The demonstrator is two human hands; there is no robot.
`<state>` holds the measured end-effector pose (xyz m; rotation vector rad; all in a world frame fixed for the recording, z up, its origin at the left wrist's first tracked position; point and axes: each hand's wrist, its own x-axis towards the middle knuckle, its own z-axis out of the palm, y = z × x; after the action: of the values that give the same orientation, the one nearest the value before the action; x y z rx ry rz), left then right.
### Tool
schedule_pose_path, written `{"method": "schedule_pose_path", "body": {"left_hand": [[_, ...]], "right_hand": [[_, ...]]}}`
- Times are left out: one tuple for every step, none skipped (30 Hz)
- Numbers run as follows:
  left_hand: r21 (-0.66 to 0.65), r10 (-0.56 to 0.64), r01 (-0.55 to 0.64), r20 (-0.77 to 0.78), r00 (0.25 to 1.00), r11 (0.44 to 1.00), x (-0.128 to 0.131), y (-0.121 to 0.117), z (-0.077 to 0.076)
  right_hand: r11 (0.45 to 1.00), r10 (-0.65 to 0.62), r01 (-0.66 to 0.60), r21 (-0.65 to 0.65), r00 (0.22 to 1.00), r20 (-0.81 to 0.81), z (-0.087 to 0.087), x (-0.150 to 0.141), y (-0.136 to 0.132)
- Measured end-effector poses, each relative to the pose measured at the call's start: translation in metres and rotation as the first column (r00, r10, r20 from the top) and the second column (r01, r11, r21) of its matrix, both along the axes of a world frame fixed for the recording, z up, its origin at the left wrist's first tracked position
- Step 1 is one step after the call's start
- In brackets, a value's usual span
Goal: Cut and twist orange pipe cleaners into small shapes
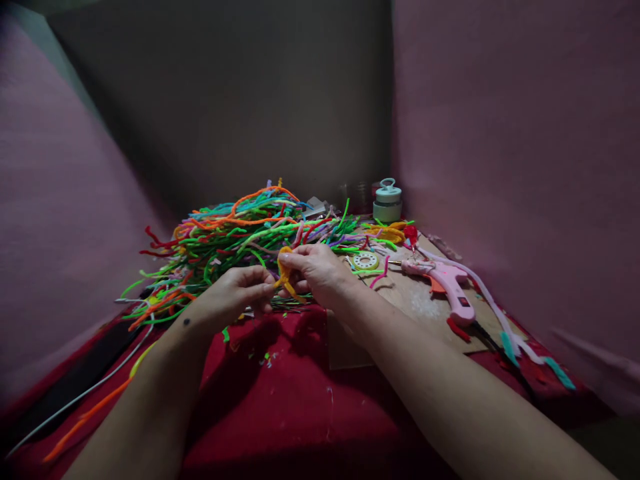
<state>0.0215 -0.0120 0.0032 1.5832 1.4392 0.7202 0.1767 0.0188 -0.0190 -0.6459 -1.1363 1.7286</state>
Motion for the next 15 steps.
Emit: {"method": "schedule_pose_path", "body": {"left_hand": [[0.003,-0.011,0.011,-0.019,1.0,1.0,-0.002,0.001,0.0],[0.019,-0.012,0.013,-0.041,0.999,1.0,-0.003,0.002,0.0],[0.056,-0.001,0.005,-0.066,0.998,0.998,-0.005,0.002,0.0],[0.117,0.021,-0.01,-0.091,0.996,0.993,-0.006,0.002,0.001],[0.194,0.053,-0.03,-0.116,0.992,0.981,-0.007,0.001,0.003],[0.273,0.09,-0.052,-0.13,0.987,0.961,-0.007,0.0,0.004],[0.338,0.121,-0.071,-0.128,0.984,0.938,-0.006,-0.001,0.005],[0.38,0.14,-0.088,-0.112,0.984,0.921,-0.005,-0.002,0.005],[0.39,0.14,-0.095,-0.09,0.986,0.916,-0.002,-0.004,0.006],[0.377,0.129,-0.095,-0.066,0.989,0.921,0.002,-0.006,0.005],[0.355,0.111,-0.087,-0.047,0.993,0.931,0.006,-0.008,0.004],[0.335,0.095,-0.077,-0.038,0.995,0.939,0.01,-0.009,0.003],[0.326,0.088,-0.07,-0.04,0.995,0.943,0.014,-0.01,0.001],[0.33,0.09,-0.069,-0.049,0.995,0.941,0.017,-0.011,-0.001],[0.344,0.098,-0.071,-0.062,0.993,0.936,0.019,-0.011,-0.002]], "right_hand": [[1.0,-0.012,0.012,0.01,1.0,0.012,0.0,0.0,0.0],[0.999,-0.03,0.03,0.023,0.999,0.028,0.0,0.0,0.0],[0.998,-0.058,0.056,0.038,0.997,0.047,0.001,0.0,0.0],[0.995,-0.09,0.087,0.049,0.994,0.065,0.001,0.0,-0.001],[0.991,-0.124,0.119,0.057,0.989,0.081,0.001,0.0,-0.001],[0.987,-0.156,0.15,0.063,0.984,0.092,0.002,-0.001,-0.002],[0.982,-0.182,0.176,0.07,0.979,0.095,0.002,-0.001,-0.002],[0.977,-0.205,0.198,0.077,0.974,0.092,0.001,-0.002,-0.002],[0.972,-0.225,0.218,0.085,0.97,0.087,0.001,-0.003,-0.003],[0.968,-0.241,0.234,0.092,0.967,0.078,0.0,-0.003,-0.003],[0.965,-0.252,0.245,0.098,0.965,0.069,0.0,-0.004,-0.004],[0.963,-0.259,0.252,0.099,0.964,0.061,-0.001,-0.005,-0.004],[0.962,-0.259,0.253,0.097,0.964,0.054,-0.002,-0.006,-0.004],[0.964,-0.254,0.249,0.092,0.966,0.049,-0.003,-0.006,-0.005],[0.967,-0.245,0.24,0.087,0.969,0.044,-0.003,-0.007,-0.005]]}}
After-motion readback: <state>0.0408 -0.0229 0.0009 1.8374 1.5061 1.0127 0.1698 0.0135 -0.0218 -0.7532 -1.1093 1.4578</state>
